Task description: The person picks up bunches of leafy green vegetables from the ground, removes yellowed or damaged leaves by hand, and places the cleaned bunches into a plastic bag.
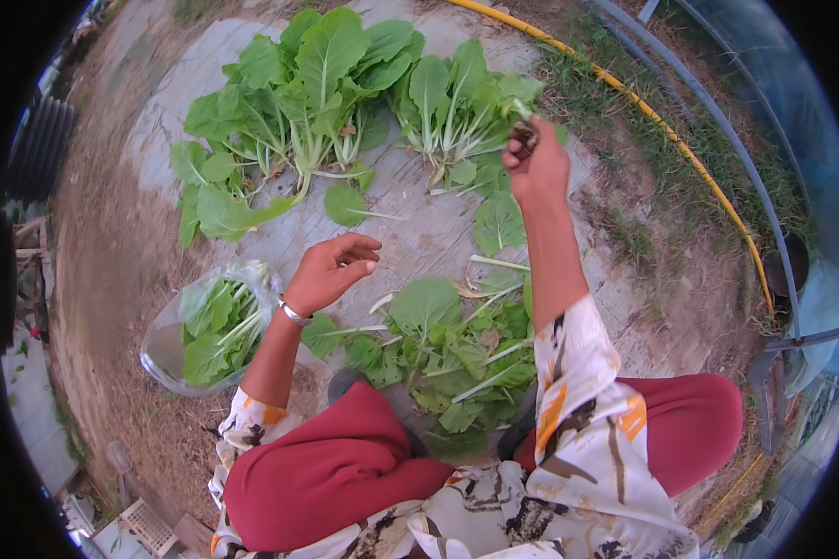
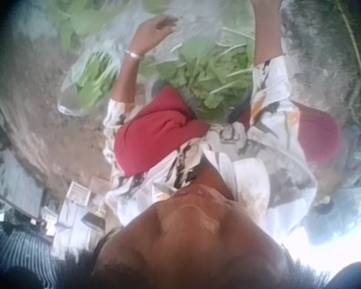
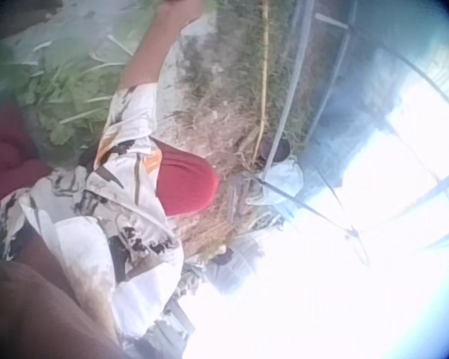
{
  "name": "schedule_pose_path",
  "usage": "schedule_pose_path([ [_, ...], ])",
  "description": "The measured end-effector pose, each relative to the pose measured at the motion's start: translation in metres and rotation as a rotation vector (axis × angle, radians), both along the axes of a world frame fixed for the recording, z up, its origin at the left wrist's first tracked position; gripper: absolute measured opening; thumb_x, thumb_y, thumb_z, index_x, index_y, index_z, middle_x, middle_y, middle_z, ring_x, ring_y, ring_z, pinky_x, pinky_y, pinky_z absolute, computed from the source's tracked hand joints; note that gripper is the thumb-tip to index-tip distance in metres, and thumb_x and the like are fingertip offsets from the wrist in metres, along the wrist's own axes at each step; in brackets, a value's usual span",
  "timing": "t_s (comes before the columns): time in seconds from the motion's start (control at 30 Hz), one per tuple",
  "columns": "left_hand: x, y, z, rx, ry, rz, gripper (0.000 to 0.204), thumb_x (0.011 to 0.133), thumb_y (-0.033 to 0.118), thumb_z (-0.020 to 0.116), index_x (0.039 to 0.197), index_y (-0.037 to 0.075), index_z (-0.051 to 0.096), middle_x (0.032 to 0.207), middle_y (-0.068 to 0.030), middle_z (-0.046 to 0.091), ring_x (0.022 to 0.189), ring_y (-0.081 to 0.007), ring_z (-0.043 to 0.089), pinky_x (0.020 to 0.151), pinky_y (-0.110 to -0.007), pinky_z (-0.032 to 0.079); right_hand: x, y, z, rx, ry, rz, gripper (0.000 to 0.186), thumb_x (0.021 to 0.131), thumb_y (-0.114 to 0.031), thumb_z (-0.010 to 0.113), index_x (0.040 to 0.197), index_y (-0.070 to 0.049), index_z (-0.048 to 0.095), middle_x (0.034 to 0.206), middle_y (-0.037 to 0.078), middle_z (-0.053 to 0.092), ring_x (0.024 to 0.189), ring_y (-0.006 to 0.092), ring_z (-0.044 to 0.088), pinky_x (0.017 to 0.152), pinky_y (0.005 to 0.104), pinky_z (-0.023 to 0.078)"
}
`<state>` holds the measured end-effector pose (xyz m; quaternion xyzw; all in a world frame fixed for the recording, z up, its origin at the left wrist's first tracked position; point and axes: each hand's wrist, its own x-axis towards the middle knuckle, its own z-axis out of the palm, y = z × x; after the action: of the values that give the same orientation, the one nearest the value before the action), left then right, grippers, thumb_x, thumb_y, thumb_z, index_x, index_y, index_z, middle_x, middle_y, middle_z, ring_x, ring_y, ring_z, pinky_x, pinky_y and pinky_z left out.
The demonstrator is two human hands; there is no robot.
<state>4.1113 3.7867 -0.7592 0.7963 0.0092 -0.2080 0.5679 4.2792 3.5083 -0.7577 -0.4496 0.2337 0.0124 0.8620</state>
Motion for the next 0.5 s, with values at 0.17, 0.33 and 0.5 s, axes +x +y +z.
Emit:
schedule_pose_path([
  [0.17, 0.013, 0.003, 0.036, -0.344, 0.017, 0.247, 0.024, 0.089, 0.010, 0.058, 0.110, 0.000, 0.062, 0.095, -0.0095, 0.067, 0.082, -0.0149, 0.064, 0.071, -0.027, 0.051, -0.056, 0.042, 0.064, -0.297, -0.181, 0.186, 0.019, 0.090, -0.021, 0.057, 0.082, -0.003, 0.059, 0.069, 0.005, 0.055, 0.049, 0.0104, 0.045, 0.046, 0.0254, 0.035],
  [0.33, 0.029, 0.008, 0.060, -0.493, -0.080, 0.386, 0.023, 0.092, 0.012, 0.055, 0.111, -0.001, 0.062, 0.091, -0.0089, 0.066, 0.077, -0.0148, 0.063, 0.071, -0.028, 0.051, -0.117, 0.073, 0.088, -0.623, -0.513, 0.169, 0.021, 0.093, -0.020, 0.055, 0.089, 0.000, 0.061, 0.070, 0.003, 0.056, 0.051, 0.0074, 0.049, 0.048, 0.0237, 0.038],
  [0.5, 0.022, 0.005, 0.065, -0.683, -0.005, 0.379, 0.030, 0.093, 0.013, 0.053, 0.118, -0.003, 0.056, 0.105, -0.0126, 0.064, 0.094, -0.0181, 0.061, 0.082, -0.032, 0.049, -0.131, 0.097, 0.088, -0.456, -0.475, 0.564, 0.022, 0.095, -0.021, 0.053, 0.093, 0.000, 0.061, 0.070, 0.002, 0.055, 0.054, 0.0074, 0.052, 0.046, 0.0227, 0.038],
])
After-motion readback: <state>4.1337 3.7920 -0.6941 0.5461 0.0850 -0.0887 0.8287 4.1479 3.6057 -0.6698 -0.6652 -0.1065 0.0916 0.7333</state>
